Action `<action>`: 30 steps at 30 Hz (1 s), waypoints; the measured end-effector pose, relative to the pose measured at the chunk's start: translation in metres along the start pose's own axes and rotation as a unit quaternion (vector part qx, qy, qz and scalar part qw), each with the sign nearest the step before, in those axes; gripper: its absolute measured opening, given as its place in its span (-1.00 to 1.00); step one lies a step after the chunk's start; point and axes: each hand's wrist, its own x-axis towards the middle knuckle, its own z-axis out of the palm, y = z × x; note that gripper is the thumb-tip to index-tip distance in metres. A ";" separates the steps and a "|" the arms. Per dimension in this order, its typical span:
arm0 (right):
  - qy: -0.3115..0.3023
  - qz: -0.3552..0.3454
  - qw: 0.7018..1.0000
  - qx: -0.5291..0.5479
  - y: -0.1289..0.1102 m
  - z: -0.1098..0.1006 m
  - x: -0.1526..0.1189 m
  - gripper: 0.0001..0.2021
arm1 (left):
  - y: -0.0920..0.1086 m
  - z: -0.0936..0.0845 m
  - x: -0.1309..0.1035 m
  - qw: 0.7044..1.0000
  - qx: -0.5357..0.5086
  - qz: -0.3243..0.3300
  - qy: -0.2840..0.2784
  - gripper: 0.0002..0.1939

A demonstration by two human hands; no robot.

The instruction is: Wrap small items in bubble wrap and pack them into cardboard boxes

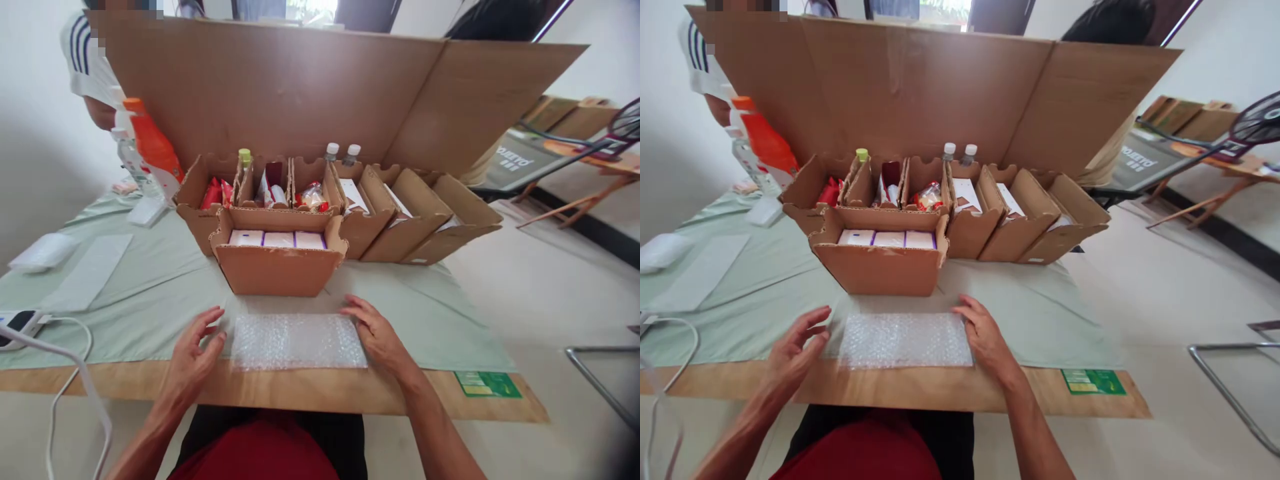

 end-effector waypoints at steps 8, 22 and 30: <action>0.035 -0.005 0.998 0.058 -0.050 0.028 0.045 -0.54 | 0.022 0.034 0.063 0.996 -0.019 0.081 0.028 -0.29; 0.043 -0.086 0.993 -0.073 -0.068 0.079 -0.009 -0.67 | 0.020 0.038 -0.003 0.953 0.160 0.253 -0.034 -0.44; -0.048 -0.160 0.957 -0.236 -0.038 0.089 -0.052 -0.60 | -0.026 0.044 -0.013 0.891 0.269 0.275 -0.240 -0.47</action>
